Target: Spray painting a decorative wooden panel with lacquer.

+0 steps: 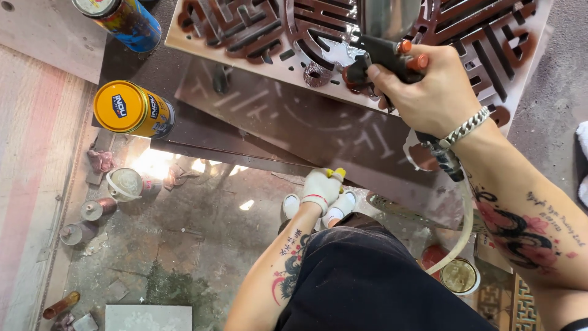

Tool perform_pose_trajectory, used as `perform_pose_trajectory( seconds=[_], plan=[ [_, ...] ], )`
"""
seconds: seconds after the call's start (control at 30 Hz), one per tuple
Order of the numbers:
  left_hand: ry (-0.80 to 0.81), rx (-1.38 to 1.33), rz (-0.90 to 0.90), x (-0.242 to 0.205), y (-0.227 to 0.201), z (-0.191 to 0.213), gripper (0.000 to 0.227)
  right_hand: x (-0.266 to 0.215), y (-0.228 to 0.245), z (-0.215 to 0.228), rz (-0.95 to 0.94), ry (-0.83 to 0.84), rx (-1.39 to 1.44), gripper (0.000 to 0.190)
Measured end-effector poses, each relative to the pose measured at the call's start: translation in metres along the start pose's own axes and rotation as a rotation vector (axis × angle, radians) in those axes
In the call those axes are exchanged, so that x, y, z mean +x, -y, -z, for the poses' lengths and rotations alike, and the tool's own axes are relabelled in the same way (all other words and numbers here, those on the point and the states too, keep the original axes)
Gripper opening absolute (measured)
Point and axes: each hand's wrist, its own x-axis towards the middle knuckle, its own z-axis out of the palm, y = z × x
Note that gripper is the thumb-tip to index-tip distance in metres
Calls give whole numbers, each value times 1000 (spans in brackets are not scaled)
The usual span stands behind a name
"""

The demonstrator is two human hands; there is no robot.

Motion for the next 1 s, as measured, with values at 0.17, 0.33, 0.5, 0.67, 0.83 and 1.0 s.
perform_pose_trajectory(
  seconds=[0.17,0.33,0.5,0.67,0.83,1.0],
  plan=[
    [56,96,-46,-1,0,-16,33,-5,3,4,-94,51,-25,14],
    [90,142,-90,0,1,-30,37,-12,5,10,-195,68,-45,17],
    [133,173,-97,-6,-6,-35,34,-18,1,14,-163,85,-60,13],
    [139,202,-140,-4,0,-39,34,-23,-4,15,-173,58,-72,13],
    [245,147,-99,-19,3,-21,35,-21,-2,11,-129,57,-64,12],
    [256,103,-6,-33,18,13,30,-17,0,-9,0,45,52,22]
  ],
)
